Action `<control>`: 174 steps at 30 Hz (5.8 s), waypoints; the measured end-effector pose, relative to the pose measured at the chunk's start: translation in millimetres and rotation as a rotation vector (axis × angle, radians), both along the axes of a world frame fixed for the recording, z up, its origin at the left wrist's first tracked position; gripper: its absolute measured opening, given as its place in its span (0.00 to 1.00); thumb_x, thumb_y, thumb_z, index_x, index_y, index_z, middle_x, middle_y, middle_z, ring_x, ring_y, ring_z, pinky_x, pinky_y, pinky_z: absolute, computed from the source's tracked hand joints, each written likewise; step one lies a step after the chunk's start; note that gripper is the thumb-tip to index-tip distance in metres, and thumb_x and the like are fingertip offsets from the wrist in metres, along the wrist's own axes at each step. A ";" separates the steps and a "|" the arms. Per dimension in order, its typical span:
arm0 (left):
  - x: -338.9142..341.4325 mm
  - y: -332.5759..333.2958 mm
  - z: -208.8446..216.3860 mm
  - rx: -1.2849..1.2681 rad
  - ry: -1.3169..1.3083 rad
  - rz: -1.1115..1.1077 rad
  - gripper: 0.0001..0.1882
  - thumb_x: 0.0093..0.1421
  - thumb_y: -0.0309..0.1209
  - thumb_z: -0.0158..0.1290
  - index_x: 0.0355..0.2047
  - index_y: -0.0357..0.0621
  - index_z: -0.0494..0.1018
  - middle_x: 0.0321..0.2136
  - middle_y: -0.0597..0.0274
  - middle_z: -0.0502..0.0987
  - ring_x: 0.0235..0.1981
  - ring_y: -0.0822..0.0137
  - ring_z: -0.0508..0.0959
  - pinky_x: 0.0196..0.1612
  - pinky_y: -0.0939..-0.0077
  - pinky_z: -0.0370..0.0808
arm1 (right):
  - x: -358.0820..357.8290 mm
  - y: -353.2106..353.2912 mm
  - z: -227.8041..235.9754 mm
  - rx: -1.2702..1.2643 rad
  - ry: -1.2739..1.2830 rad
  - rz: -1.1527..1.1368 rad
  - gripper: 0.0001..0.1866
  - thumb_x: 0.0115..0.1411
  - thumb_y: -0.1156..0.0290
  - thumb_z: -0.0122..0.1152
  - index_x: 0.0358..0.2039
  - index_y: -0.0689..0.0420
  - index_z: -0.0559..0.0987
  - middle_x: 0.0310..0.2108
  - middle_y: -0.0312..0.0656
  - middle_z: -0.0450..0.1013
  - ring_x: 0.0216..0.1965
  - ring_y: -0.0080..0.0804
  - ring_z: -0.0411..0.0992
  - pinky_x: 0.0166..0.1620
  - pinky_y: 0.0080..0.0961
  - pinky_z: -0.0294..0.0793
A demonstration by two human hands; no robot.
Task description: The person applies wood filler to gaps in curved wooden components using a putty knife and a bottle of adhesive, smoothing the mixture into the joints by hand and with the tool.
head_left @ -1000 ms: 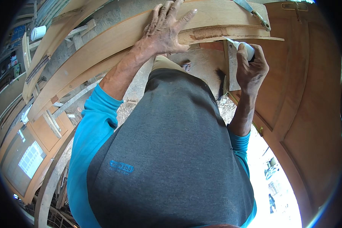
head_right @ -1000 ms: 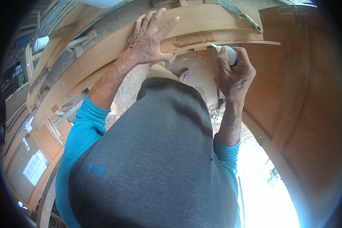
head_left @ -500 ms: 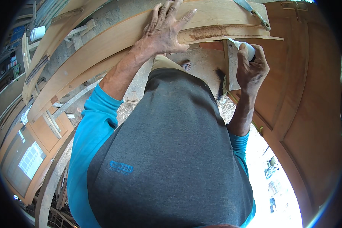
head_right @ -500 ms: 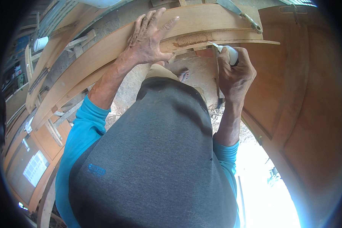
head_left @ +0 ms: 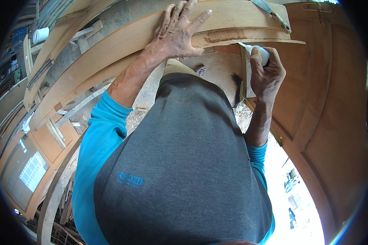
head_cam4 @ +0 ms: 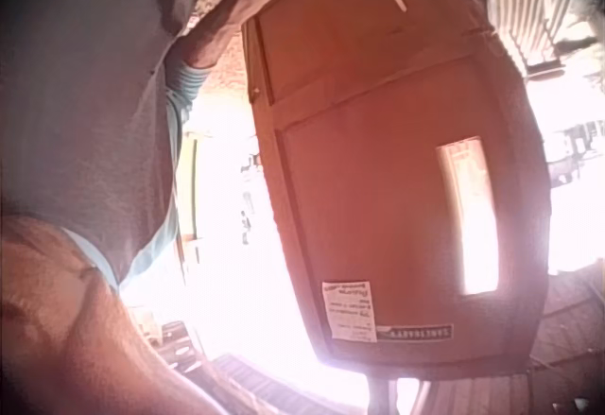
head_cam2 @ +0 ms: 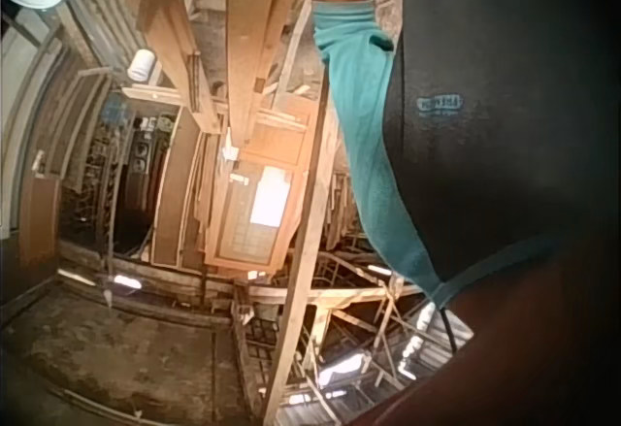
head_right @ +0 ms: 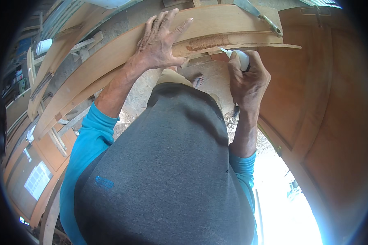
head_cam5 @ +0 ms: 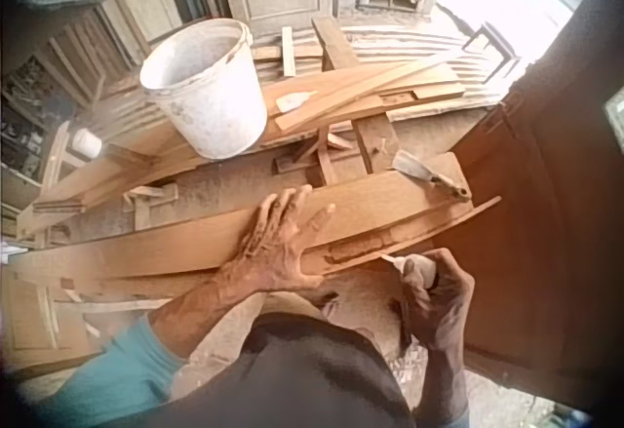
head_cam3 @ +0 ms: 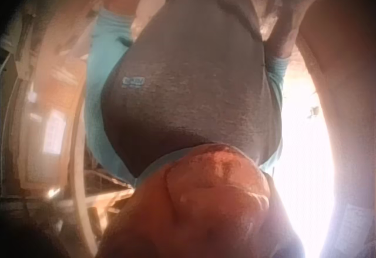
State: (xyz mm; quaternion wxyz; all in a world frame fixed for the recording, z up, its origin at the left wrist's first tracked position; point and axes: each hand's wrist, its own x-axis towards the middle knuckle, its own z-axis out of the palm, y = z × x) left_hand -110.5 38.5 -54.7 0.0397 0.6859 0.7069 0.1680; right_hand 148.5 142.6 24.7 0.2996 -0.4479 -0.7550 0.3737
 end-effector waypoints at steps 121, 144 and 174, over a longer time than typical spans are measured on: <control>-1.5 0.5 -4.5 -0.025 0.005 0.010 0.65 0.41 0.52 0.70 0.81 0.71 0.56 0.78 0.42 0.50 0.77 0.35 0.52 0.79 0.31 0.47 | 3.8 11.4 1.3 0.086 -0.041 -0.053 0.08 0.68 0.70 0.70 0.37 0.62 0.83 0.24 0.38 0.80 0.28 0.16 0.75 0.35 0.21 0.78; -1.0 0.6 0.0 -0.015 0.019 0.015 0.65 0.40 0.51 0.69 0.81 0.71 0.55 0.78 0.42 0.52 0.77 0.37 0.54 0.78 0.33 0.49 | -9.5 -11.9 -5.0 -0.155 0.085 0.039 0.08 0.68 0.70 0.70 0.38 0.64 0.84 0.25 0.32 0.76 0.28 0.14 0.68 0.31 0.19 0.70; 0.4 1.3 9.8 -0.049 0.070 -0.017 0.64 0.42 0.54 0.72 0.81 0.67 0.56 0.76 0.39 0.52 0.76 0.34 0.54 0.76 0.31 0.52 | -8.5 -21.1 -89.7 -0.714 0.461 -0.229 0.19 0.68 0.54 0.76 0.41 0.58 0.83 0.30 0.34 0.79 0.29 0.21 0.76 0.36 0.21 0.74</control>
